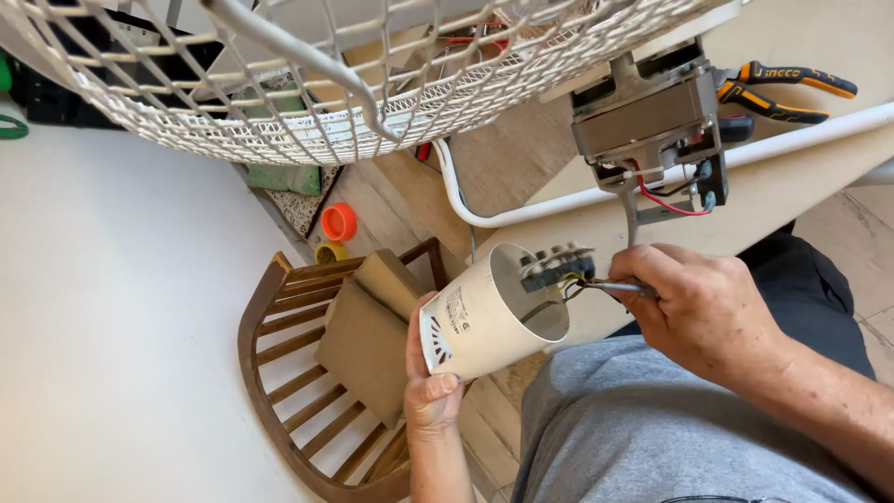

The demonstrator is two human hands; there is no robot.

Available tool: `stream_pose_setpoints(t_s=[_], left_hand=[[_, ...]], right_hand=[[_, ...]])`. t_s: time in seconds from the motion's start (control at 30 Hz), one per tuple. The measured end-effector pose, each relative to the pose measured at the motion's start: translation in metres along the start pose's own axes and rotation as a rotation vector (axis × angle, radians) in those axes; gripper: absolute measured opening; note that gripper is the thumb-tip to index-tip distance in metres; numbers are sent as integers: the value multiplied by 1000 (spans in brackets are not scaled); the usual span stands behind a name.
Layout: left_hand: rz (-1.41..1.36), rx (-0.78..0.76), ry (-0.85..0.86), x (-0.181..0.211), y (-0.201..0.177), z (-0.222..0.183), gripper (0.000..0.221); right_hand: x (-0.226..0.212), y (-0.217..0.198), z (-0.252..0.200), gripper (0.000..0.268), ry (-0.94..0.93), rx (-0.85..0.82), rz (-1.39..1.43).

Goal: Inspecting and manipulating the internal switch wiring of a pedestal fan using a screwdriver.

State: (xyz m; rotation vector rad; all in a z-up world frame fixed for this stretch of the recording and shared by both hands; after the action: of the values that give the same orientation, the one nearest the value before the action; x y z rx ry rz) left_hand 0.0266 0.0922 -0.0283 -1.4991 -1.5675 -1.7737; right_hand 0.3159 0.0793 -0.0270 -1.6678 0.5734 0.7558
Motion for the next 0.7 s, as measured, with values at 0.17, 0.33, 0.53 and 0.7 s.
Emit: stream_pose_setpoints(t_s=[0.17, 0.33, 0.53, 0.7], left_hand=[[88, -42, -20, 19, -4, 14, 101], [199, -96, -90, 32, -5, 39, 100], [431, -58, -348, 16, -13, 68, 98], [1352, -133, -451, -9, -28, 85, 109]], right_hand=[[22, 5, -13, 13, 92, 73, -13], [31, -13, -26, 9, 99, 156, 25], [37, -59, -36, 4, 27, 286, -29], [40, -72, -24, 49, -89, 174, 4]])
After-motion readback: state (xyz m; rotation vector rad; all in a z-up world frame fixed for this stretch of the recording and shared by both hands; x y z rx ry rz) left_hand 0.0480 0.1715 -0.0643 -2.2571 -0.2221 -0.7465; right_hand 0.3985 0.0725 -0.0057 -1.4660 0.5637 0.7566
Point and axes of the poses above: each hand's wrist, its own z-axis towards the middle knuckle, its own y-axis out of the palm, x = y × z, the point moved 10 cm from there along z, towards the middle knuckle, and after that the axes turned 14 degrees about -x, right-handed, at the moved point
